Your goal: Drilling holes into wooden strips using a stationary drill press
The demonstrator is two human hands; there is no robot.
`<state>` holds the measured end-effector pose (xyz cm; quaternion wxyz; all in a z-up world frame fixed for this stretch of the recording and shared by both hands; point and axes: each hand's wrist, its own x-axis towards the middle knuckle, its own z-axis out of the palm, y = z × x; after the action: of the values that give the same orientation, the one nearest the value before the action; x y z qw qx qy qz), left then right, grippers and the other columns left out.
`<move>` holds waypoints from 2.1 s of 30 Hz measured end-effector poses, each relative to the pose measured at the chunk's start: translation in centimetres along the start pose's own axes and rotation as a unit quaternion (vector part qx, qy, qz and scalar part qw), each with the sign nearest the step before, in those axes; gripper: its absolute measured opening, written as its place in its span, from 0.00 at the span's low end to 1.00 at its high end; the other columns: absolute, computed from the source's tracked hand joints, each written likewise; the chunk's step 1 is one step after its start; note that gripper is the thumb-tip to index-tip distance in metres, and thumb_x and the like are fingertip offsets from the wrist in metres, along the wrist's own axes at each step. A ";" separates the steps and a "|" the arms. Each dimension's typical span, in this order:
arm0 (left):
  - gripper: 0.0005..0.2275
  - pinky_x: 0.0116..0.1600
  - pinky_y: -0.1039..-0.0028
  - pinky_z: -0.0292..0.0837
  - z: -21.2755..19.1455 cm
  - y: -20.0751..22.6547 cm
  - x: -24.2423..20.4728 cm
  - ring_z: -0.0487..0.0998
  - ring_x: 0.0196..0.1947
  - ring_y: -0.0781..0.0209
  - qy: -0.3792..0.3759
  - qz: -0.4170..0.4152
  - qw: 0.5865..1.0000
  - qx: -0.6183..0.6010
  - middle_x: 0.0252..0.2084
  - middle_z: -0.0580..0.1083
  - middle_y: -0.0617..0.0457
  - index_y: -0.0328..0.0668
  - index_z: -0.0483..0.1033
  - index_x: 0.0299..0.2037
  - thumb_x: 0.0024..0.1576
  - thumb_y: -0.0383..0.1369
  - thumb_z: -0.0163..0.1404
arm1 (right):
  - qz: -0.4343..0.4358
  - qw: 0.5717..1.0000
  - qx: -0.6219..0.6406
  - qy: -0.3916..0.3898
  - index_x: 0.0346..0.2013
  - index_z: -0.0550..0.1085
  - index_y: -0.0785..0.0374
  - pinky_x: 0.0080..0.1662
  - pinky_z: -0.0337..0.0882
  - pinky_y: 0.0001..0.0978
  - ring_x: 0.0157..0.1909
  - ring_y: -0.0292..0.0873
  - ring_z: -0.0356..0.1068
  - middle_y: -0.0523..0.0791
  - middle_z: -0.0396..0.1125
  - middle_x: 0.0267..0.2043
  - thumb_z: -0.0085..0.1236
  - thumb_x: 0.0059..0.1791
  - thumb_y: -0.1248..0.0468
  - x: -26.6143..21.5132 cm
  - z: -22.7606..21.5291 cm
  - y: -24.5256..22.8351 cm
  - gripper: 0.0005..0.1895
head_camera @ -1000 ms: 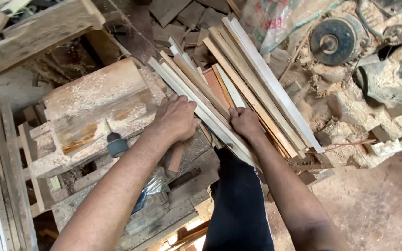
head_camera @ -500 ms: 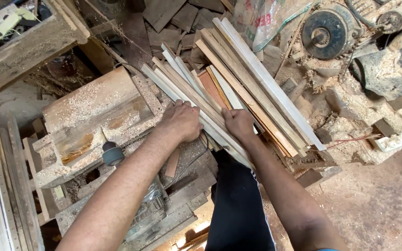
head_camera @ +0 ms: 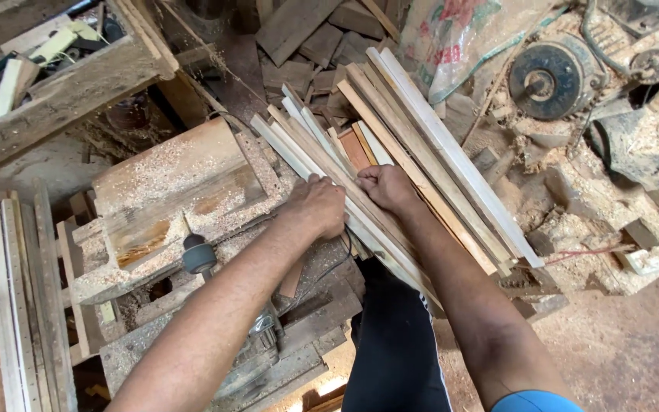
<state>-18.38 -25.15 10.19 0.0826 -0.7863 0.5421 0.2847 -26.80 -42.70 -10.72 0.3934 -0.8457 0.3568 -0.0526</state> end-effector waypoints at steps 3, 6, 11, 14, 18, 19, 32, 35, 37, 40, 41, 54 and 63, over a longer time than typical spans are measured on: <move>0.19 0.71 0.49 0.56 1.2 0.2 0.8 0.67 0.65 0.38 0.003 0.001 1.000 -0.022 0.58 0.72 0.35 0.37 0.78 0.57 0.59 0.38 0.52 | -0.029 1.000 0.001 -0.005 0.40 0.82 0.50 0.46 0.74 0.53 0.47 0.51 0.76 0.42 0.78 0.35 0.62 0.45 0.57 1.5 0.4 1.0 0.10; 0.17 0.67 0.50 0.61 2.8 -0.3 3.1 0.71 0.61 0.40 0.019 0.011 1.000 -0.010 0.53 0.75 0.37 0.40 0.80 0.53 0.57 0.39 0.53 | -0.045 0.998 -0.026 -0.034 0.37 0.83 0.48 0.45 0.75 0.50 0.45 0.52 0.77 0.42 0.77 0.33 0.62 0.45 0.56 2.6 0.4 0.2 0.08; 0.17 0.68 0.49 0.60 3.8 -1.2 3.5 0.70 0.62 0.39 0.010 0.016 1.000 -0.010 0.55 0.75 0.37 0.41 0.80 0.53 0.58 0.39 0.51 | -0.005 0.997 -0.045 -0.063 0.38 0.82 0.45 0.48 0.75 0.45 0.46 0.50 0.77 0.43 0.77 0.35 0.54 0.46 0.54 3.7 1.1 0.9 0.11; 0.17 0.69 0.48 0.59 3.4 -1.7 2.8 0.70 0.63 0.39 0.015 0.015 1.000 -0.021 0.55 0.75 0.36 0.40 0.79 0.55 0.59 0.39 0.52 | 0.039 0.997 0.027 -0.054 0.44 0.79 0.50 0.52 0.72 0.47 0.49 0.51 0.75 0.46 0.76 0.37 0.53 0.48 0.53 0.7 -1.1 -2.3 0.14; 0.19 0.67 0.50 0.62 3.4 -2.5 3.4 0.71 0.62 0.39 0.021 0.006 1.000 0.002 0.55 0.75 0.37 0.39 0.78 0.55 0.58 0.41 0.52 | 0.011 0.975 0.221 -0.001 0.44 0.77 0.57 0.38 0.66 0.32 0.34 0.38 0.68 0.38 0.65 0.26 0.57 0.53 0.57 0.2 -2.4 -1.3 0.09; 0.19 0.67 0.50 0.62 3.5 -2.3 3.2 0.71 0.62 0.39 0.021 0.010 1.000 0.002 0.55 0.75 0.37 0.39 0.78 0.55 0.58 0.41 0.52 | 0.014 0.975 0.220 0.002 0.44 0.77 0.57 0.38 0.66 0.32 0.34 0.38 0.68 0.38 0.65 0.26 0.57 0.53 0.57 -1.3 -2.9 -2.9 0.09; 0.22 0.62 0.45 0.68 -1.5 -0.4 -1.1 0.76 0.58 0.33 0.126 -0.024 0.963 -0.237 0.53 0.77 0.32 0.34 0.76 0.56 0.63 0.43 0.41 | -0.224 0.903 0.291 0.223 0.44 0.74 0.62 0.34 0.66 0.18 0.33 0.31 0.67 0.42 0.73 0.32 0.70 0.49 0.65 -1.5 -8.0 -11.5 0.14; 0.26 0.63 0.47 0.69 -4.1 0.7 -2.7 0.75 0.59 0.33 0.210 -0.015 0.904 -0.372 0.54 0.77 0.32 0.33 0.71 0.62 0.63 0.48 0.41 | -0.239 0.899 0.274 0.246 0.45 0.73 0.59 0.35 0.66 0.15 0.34 0.29 0.67 0.41 0.76 0.34 0.71 0.47 0.65 -3.0 -7.8 -13.3 0.16; 0.28 0.62 0.48 0.70 -3.9 -0.2 -0.4 0.75 0.60 0.34 0.262 -0.014 0.852 -0.453 0.54 0.77 0.33 0.35 0.68 0.65 0.62 0.49 0.42 | -0.244 0.898 0.273 0.244 0.46 0.72 0.59 0.36 0.65 0.15 0.35 0.30 0.66 0.41 0.76 0.34 0.69 0.46 0.67 -3.4 -7.7 -14.2 0.17; 0.16 0.48 0.55 0.74 -2.4 -2.6 4.3 0.82 0.44 0.45 0.354 0.003 0.794 -0.495 0.34 0.79 0.44 0.41 0.79 0.42 0.58 0.46 0.53 | -0.232 0.911 0.256 0.225 0.45 0.72 0.55 0.35 0.61 0.11 0.34 0.25 0.65 0.38 0.77 0.35 0.69 0.49 0.63 -4.4 -6.7 -14.8 0.14; 0.12 0.36 0.67 0.74 -3.1 -2.6 4.0 0.78 0.33 0.58 0.396 0.018 0.741 -0.541 0.27 0.77 0.50 0.42 0.79 0.38 0.60 0.42 0.53 | -0.237 0.911 0.233 0.245 0.47 0.74 0.55 0.37 0.64 0.16 0.36 0.28 0.67 0.40 0.78 0.37 0.72 0.47 0.62 -4.6 -6.2 -14.9 0.18; 0.21 0.22 0.72 0.73 -0.4 -8.3 -3.3 0.76 0.13 0.59 0.319 -0.140 0.742 -0.572 0.09 0.70 0.53 0.48 0.80 0.14 0.60 0.43 0.48 | -0.384 0.899 0.102 0.186 0.47 0.82 0.54 0.44 0.73 0.45 0.40 0.57 0.76 0.49 0.76 0.36 0.73 0.44 0.61 -5.8 -4.2 -16.1 0.16; 0.19 0.55 0.56 0.62 6.0 -24.0 -14.1 0.67 0.52 0.46 0.510 -0.137 0.849 0.012 0.47 0.70 0.51 0.50 0.80 0.52 0.52 0.43 0.63 | -0.417 0.904 0.049 0.086 0.47 0.82 0.50 0.51 0.70 0.42 0.46 0.50 0.75 0.43 0.78 0.42 0.70 0.47 0.60 -3.5 3.2 -20.2 0.14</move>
<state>-2.46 -1.57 8.49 -0.1578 -0.8861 0.3981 -0.1773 -16.84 -29.65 2.00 0.3438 -0.8892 0.0012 -0.3020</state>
